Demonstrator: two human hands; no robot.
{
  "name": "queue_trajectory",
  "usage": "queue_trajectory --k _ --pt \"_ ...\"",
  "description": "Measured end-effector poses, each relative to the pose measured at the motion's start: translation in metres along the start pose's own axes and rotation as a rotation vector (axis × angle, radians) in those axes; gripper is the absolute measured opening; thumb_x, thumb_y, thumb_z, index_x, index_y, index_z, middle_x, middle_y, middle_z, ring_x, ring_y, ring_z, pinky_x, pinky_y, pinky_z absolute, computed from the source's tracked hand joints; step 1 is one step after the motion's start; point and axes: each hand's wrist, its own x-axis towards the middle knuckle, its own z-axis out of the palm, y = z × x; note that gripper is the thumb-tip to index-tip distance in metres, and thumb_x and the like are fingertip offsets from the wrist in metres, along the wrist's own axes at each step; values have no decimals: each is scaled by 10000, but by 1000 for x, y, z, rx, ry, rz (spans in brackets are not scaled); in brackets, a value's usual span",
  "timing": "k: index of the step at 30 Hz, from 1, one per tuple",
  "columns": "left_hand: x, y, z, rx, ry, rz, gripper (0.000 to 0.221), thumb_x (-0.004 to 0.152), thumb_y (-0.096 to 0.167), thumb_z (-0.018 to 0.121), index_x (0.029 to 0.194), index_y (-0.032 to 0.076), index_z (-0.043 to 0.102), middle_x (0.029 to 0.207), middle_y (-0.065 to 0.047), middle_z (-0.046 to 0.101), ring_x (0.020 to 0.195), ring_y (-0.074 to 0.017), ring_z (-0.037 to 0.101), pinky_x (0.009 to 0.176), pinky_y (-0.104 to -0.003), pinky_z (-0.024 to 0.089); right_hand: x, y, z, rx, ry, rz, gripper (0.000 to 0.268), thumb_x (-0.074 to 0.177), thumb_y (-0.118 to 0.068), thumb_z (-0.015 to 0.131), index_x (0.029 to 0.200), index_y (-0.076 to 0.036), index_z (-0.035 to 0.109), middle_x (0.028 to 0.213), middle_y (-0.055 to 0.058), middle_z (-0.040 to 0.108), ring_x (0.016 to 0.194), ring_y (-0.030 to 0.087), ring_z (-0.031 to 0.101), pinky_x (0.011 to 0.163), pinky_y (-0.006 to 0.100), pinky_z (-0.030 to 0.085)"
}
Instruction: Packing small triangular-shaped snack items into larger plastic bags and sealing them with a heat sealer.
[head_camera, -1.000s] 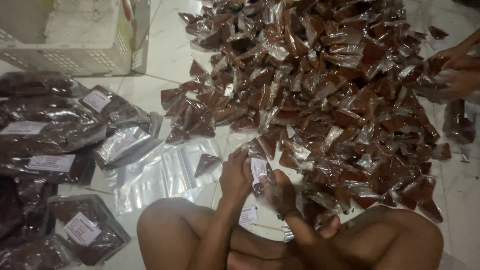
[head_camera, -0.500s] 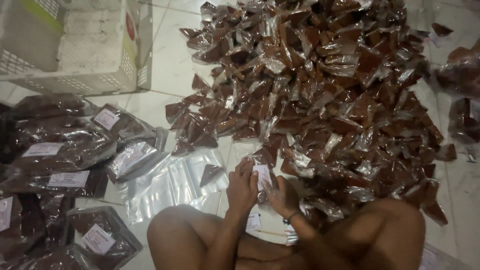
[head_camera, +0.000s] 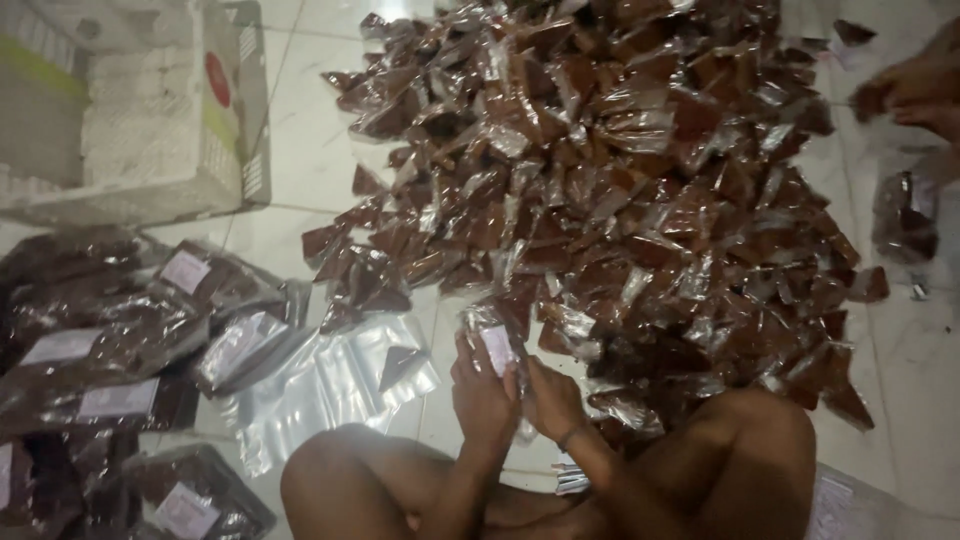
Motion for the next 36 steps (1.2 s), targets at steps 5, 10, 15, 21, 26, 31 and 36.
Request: queue_trajectory --k 5,10,15,21,26,31,36 --pt "6 -19 18 198 113 189 633 1022 342 517 1526 -17 385 1634 -277 304 1422 -475 391 1082 -571 353 35 -12 -56 -256 -740 12 352 917 -219 553 1233 -68 586 1063 147 711 883 357 681 792 481 551" --pt "-3 -30 28 205 -79 327 739 951 341 552 1587 51 313 1683 -210 238 1539 -408 244 1179 -624 225 133 -20 -173 -103 -407 73 518 910 -129 559 1427 -147 536 1425 152 486 1165 327 555 934 458 549" --pt "-2 -18 25 267 -223 273 745 1018 591 471 1568 99 372 1679 -208 220 1552 -401 151 1201 -603 126 290 16 -264 -283 355 -106 752 979 -629 502 1582 -191 398 1560 346 255 1433 543 229 1128 747 155" --pt "-12 0 28 299 -193 170 641 960 339 561 1557 160 413 1657 -252 220 1519 -474 186 1161 -611 229 364 32 -264 -273 -101 337 1083 751 -885 483 1609 -235 362 1668 242 -55 1478 605 54 1133 800 163" --pt "2 1 39 285 -36 169 557 993 311 546 1529 197 450 1678 -231 216 1535 -460 202 1135 -627 290 294 18 -247 -213 -14 268 919 838 -746 527 1597 -255 366 1660 230 73 1464 569 167 1132 752 224" --pt "10 5 28 238 -58 71 486 1004 331 515 1483 248 521 1654 -178 295 1512 -438 259 1114 -649 299 220 38 -210 -120 144 112 822 851 -527 694 1557 -189 442 1659 202 1 1475 541 173 1095 682 375" --pt "18 -4 0 210 -140 126 561 868 230 640 1425 254 586 1626 -211 330 1479 -490 285 1086 -610 326 182 66 -202 -143 302 61 778 816 -124 796 1516 -136 457 1573 230 244 1071 363 608 546 306 573"
